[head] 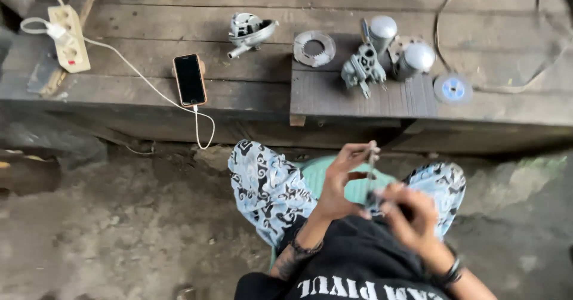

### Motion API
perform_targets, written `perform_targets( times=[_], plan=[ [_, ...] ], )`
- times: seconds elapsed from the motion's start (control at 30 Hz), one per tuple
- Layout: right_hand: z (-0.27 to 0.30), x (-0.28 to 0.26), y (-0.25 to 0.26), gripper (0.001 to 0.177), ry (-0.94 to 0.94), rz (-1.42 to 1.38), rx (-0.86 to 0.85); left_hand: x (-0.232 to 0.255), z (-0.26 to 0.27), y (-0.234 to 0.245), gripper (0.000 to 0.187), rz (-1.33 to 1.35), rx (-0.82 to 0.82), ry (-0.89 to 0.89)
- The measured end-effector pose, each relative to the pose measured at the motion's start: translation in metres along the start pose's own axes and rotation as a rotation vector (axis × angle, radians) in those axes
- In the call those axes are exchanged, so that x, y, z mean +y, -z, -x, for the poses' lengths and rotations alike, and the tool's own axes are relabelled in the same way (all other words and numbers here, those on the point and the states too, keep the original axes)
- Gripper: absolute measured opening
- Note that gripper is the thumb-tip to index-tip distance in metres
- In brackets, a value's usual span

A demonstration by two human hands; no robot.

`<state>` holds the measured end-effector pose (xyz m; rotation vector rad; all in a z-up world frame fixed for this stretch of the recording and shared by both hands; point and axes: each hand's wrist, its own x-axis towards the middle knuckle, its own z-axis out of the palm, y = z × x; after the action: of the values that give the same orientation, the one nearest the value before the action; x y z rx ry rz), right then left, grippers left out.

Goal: The person sits on a low stool and scrubs a metal engine piston with a small brush, cleaning the interior and exterior surfaces. They then place the piston on a wooden workbench and pick up a circular metal ring, scrubbing it with the same brush.

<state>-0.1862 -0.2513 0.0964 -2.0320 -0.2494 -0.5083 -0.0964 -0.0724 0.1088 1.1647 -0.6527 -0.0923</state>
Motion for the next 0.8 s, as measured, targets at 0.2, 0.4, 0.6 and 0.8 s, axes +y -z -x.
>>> perform_targets(
  times=[0.2,0.4,0.6,0.8],
  plan=[
    [-0.012,-0.02,0.013,0.016,0.053,-0.17,0.247,0.012,0.008,-0.034,0.114,0.16,-0.052,0.07],
    [-0.008,-0.003,0.012,0.009,0.051,-0.13,0.231,0.003,-0.002,-0.027,0.121,0.008,-0.01,0.111],
    [-0.011,-0.043,0.003,0.021,-0.082,-0.112,0.1,-0.025,0.001,-0.026,0.098,0.002,0.117,0.219],
    [-0.044,-0.017,0.022,0.019,0.075,-0.175,0.192,0.008,0.001,-0.033,0.116,0.142,-0.04,0.063]
  ],
)
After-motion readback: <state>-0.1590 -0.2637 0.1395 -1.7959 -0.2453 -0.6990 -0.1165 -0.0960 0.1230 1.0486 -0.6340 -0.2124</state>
